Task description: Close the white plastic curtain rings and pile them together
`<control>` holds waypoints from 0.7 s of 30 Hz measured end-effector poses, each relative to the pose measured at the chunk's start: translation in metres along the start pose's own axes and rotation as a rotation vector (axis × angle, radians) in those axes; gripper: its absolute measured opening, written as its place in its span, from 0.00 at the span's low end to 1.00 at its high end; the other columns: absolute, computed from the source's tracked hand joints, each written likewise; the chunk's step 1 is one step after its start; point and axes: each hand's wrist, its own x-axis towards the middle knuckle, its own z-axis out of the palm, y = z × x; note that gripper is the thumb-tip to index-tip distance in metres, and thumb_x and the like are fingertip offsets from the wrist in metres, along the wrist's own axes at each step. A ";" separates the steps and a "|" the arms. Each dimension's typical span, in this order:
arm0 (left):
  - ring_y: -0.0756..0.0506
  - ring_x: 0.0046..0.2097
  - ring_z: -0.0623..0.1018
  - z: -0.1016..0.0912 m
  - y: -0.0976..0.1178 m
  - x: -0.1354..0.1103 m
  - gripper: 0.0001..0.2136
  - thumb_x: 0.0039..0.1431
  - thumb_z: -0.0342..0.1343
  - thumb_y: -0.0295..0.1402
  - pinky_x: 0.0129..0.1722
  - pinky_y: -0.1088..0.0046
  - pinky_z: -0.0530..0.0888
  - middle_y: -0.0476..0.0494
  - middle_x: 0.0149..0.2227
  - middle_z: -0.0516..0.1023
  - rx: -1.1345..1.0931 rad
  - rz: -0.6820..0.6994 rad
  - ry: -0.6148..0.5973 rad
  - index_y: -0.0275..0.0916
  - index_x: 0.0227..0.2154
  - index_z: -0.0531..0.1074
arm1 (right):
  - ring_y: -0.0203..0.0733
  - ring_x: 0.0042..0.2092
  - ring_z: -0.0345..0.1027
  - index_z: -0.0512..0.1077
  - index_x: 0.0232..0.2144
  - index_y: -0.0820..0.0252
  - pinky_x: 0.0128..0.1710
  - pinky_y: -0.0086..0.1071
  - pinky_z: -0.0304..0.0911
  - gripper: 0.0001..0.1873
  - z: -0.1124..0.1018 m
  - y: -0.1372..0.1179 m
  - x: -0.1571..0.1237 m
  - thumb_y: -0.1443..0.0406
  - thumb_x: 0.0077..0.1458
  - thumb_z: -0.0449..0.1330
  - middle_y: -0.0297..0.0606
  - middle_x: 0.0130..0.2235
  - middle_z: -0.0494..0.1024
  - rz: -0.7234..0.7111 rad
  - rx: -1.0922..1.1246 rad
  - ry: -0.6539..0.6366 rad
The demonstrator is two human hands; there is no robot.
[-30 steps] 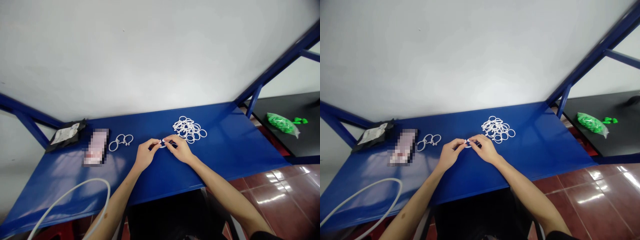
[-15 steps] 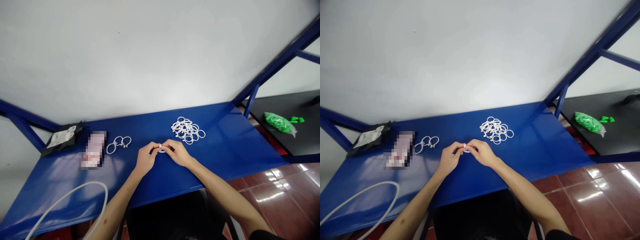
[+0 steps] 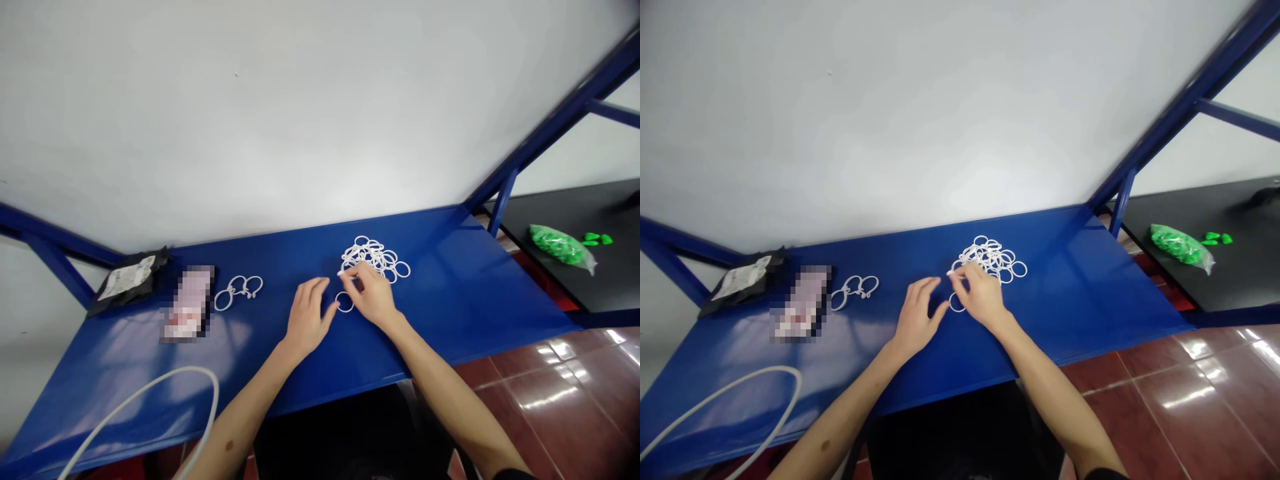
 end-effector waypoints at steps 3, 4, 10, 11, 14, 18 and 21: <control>0.36 0.57 0.71 0.006 0.007 -0.004 0.14 0.63 0.60 0.34 0.55 0.54 0.72 0.38 0.54 0.75 0.063 0.160 -0.196 0.41 0.51 0.73 | 0.39 0.34 0.71 0.74 0.37 0.59 0.27 0.29 0.57 0.13 -0.011 0.017 0.007 0.58 0.67 0.54 0.42 0.40 0.77 0.149 -0.278 0.156; 0.36 0.56 0.71 0.008 0.008 -0.005 0.11 0.63 0.60 0.33 0.54 0.54 0.72 0.40 0.52 0.77 0.076 0.186 -0.227 0.41 0.47 0.75 | 0.39 0.34 0.71 0.74 0.37 0.60 0.26 0.29 0.56 0.13 -0.013 0.023 0.009 0.58 0.67 0.55 0.42 0.42 0.76 0.192 -0.337 0.162; 0.41 0.46 0.73 0.001 0.000 -0.003 0.06 0.69 0.52 0.30 0.46 0.59 0.71 0.44 0.40 0.80 -0.041 0.082 -0.283 0.40 0.36 0.73 | 0.42 0.36 0.73 0.76 0.39 0.58 0.26 0.30 0.56 0.11 -0.013 0.032 0.009 0.58 0.63 0.59 0.41 0.43 0.75 0.253 -0.377 0.108; 0.42 0.44 0.74 -0.002 -0.001 -0.002 0.07 0.69 0.50 0.30 0.45 0.61 0.71 0.44 0.39 0.79 -0.116 0.034 -0.284 0.40 0.36 0.72 | 0.42 0.37 0.73 0.76 0.38 0.58 0.26 0.30 0.58 0.11 -0.012 0.030 0.008 0.58 0.63 0.60 0.41 0.43 0.76 0.235 -0.353 0.117; 0.47 0.38 0.75 -0.009 -0.003 0.001 0.06 0.69 0.49 0.32 0.40 0.68 0.72 0.47 0.36 0.77 -0.372 -0.198 -0.259 0.40 0.37 0.69 | 0.39 0.35 0.72 0.75 0.38 0.58 0.30 0.31 0.63 0.10 -0.010 0.024 0.007 0.60 0.64 0.58 0.41 0.43 0.76 0.145 -0.201 0.120; 0.48 0.36 0.78 -0.016 -0.004 0.005 0.10 0.69 0.50 0.41 0.39 0.70 0.72 0.50 0.32 0.77 -0.680 -0.471 -0.224 0.41 0.35 0.67 | 0.34 0.30 0.69 0.75 0.44 0.57 0.34 0.32 0.67 0.10 -0.003 0.011 0.003 0.60 0.67 0.56 0.40 0.45 0.77 0.020 0.154 -0.079; 0.47 0.38 0.79 -0.018 -0.006 0.007 0.15 0.70 0.47 0.45 0.45 0.68 0.73 0.49 0.33 0.77 -0.824 -0.517 -0.187 0.40 0.33 0.68 | 0.35 0.31 0.71 0.74 0.46 0.55 0.34 0.32 0.68 0.11 0.007 0.001 -0.004 0.60 0.68 0.56 0.39 0.46 0.78 0.010 0.373 -0.237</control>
